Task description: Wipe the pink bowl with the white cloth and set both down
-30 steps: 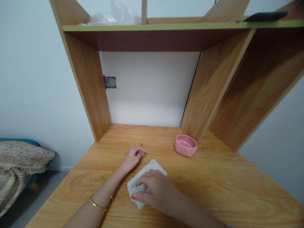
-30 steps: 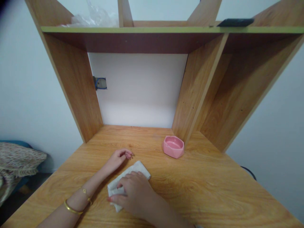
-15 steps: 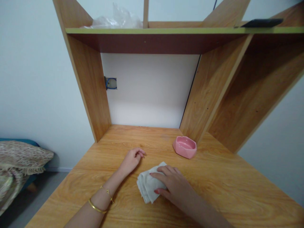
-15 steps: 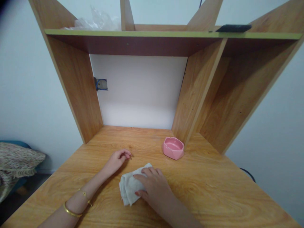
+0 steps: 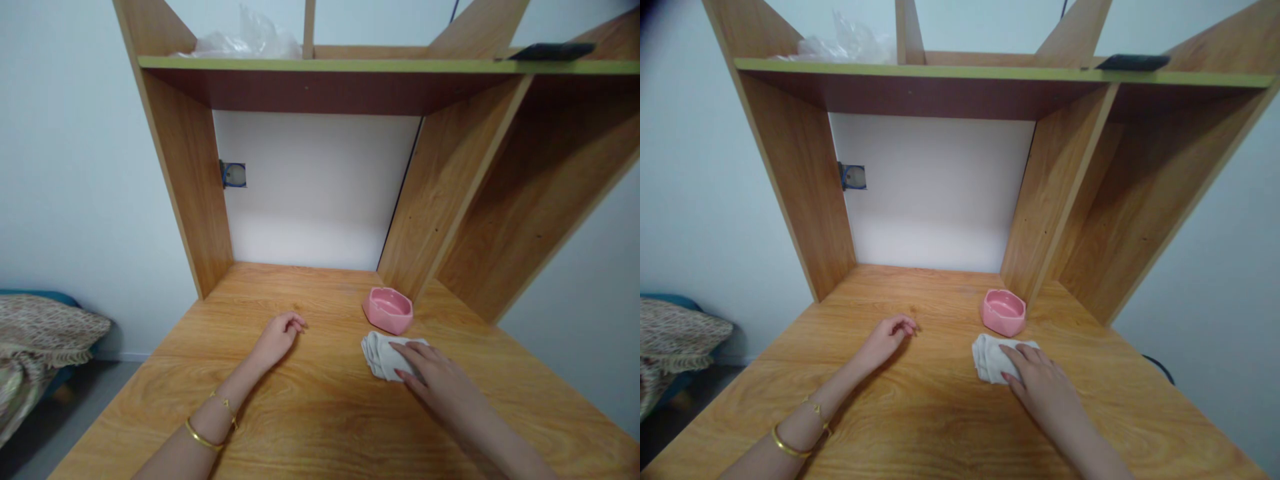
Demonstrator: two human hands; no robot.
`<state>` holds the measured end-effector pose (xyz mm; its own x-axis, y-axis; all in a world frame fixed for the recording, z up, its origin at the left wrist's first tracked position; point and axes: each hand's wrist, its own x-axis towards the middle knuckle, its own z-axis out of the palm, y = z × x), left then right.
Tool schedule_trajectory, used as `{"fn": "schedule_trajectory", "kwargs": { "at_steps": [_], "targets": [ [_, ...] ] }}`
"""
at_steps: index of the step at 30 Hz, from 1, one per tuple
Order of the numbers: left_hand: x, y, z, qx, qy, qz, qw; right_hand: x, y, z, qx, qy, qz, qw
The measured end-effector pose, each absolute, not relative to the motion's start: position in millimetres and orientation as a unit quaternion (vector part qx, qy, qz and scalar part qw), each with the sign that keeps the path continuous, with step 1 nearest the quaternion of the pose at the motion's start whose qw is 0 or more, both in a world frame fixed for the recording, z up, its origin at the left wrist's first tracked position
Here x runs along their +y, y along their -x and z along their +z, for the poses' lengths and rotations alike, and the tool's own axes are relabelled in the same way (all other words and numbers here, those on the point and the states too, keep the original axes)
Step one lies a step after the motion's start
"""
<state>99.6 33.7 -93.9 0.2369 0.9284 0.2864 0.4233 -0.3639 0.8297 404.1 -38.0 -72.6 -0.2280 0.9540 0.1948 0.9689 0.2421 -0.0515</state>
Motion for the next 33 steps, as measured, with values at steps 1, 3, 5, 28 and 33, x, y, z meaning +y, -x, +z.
{"fn": "schedule_trajectory", "kwargs": {
  "at_steps": [1,3,5,28,33],
  "targets": [
    [33.9,-99.8,-94.5,0.469,-0.722,0.401,0.314,-36.1,-410.5,-74.1,-0.777,0.621,-0.044,0.092],
    [33.9,-100.6,-95.1,0.469,-0.725,0.396,0.314,-33.1,-420.3,-76.6,-0.768,0.632,-0.046,0.087],
    [33.3,-101.6,-95.0,0.468,-0.727,0.392,0.314,-31.2,-424.8,-77.8,-0.768,0.634,-0.042,0.08],
    [14.9,-96.1,-74.1,0.504,-0.831,0.212,0.102,-2.4,-292.0,-67.3,-0.852,0.488,0.175,0.073],
    [11.1,-98.7,-76.7,0.522,-0.837,0.116,0.114,-2.9,-293.5,-77.3,-0.849,0.493,0.17,0.081]
  ]
}}
